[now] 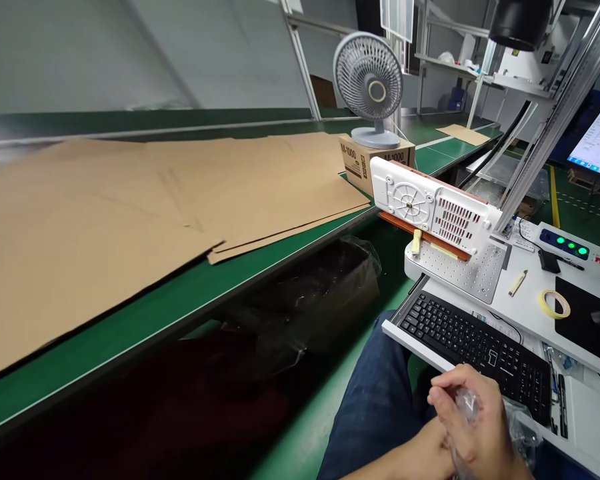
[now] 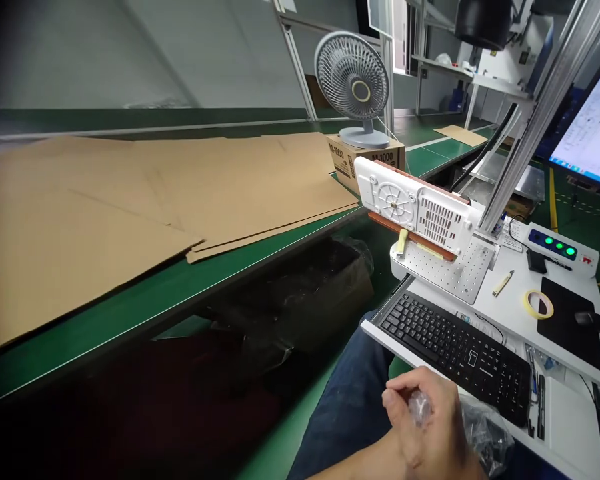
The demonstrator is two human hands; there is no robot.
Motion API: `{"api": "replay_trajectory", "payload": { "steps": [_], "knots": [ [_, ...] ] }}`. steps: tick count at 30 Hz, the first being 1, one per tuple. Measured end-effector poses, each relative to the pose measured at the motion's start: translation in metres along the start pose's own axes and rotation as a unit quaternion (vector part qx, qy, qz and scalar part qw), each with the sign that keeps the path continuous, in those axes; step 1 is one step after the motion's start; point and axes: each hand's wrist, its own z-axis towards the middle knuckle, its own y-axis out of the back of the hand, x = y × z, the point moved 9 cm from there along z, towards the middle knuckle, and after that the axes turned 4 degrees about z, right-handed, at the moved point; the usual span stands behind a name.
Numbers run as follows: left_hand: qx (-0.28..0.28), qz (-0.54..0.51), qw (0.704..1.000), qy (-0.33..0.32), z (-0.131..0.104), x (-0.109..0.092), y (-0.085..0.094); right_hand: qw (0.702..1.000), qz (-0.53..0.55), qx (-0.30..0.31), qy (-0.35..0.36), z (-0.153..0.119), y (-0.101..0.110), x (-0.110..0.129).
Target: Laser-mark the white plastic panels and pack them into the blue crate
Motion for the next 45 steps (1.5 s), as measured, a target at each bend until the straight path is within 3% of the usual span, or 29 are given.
{"api": "replay_trajectory", "payload": {
  "steps": [3,5,8,11,14,18,22,25,27,29,33,35,38,41,45],
  "knots": [
    [-0.075,-0.113,0.991,0.005,0.0,-0.021,0.03,0.993,-0.058,-0.059,0.08,-0.005,0.028,0.014],
    [-0.142,-0.181,0.973,-0.001,-0.002,-0.029,0.054,0.982,-0.109,-0.111,0.104,-0.01,0.053,0.007],
    [-0.215,-0.243,0.946,-0.019,-0.01,-0.033,0.08,0.977,-0.135,-0.162,0.021,-0.019,0.081,-0.036],
    [-0.219,-0.256,0.941,-0.026,-0.014,-0.038,0.084,0.98,0.032,-0.121,-0.153,-0.038,0.069,-0.098],
    [-0.184,-0.195,0.963,-0.03,-0.014,-0.049,0.074,0.941,0.233,-0.073,-0.236,-0.059,0.031,-0.122],
    [-0.182,-0.059,0.98,-0.05,-0.011,-0.063,0.069,0.934,0.26,-0.08,-0.231,-0.062,0.011,-0.12],
    [-0.217,0.059,0.97,-0.09,-0.009,-0.073,0.082,0.95,0.208,-0.125,-0.195,-0.049,0.027,-0.12],
    [-0.276,0.12,0.949,-0.096,-0.016,-0.074,0.104,0.955,0.172,-0.143,-0.193,-0.042,0.046,-0.13],
    [-0.308,0.124,0.941,-0.071,-0.024,-0.068,0.118,0.951,0.158,-0.173,-0.201,-0.042,0.061,-0.138],
    [-0.292,0.104,0.95,-0.038,-0.028,-0.058,0.122,0.947,0.133,-0.21,-0.201,-0.043,0.074,-0.141],
    [-0.166,0.014,0.986,-0.024,-0.022,-0.047,0.098,0.953,0.071,-0.223,-0.194,-0.043,0.073,-0.14],
    [-0.142,-0.025,0.989,-0.031,-0.015,-0.046,0.086,0.954,0.077,-0.216,-0.194,-0.042,0.064,-0.139],
    [-0.176,-0.048,0.983,-0.033,-0.004,-0.048,0.084,0.955,0.099,-0.209,-0.185,-0.038,0.055,-0.134],
    [-0.207,-0.052,0.976,-0.037,0.003,-0.058,0.092,0.962,0.12,-0.18,-0.168,-0.029,0.049,-0.122],
    [-0.197,-0.004,0.98,-0.023,0.006,-0.082,0.108,0.965,0.152,-0.15,-0.153,-0.018,0.039,-0.11]
  ]
}}
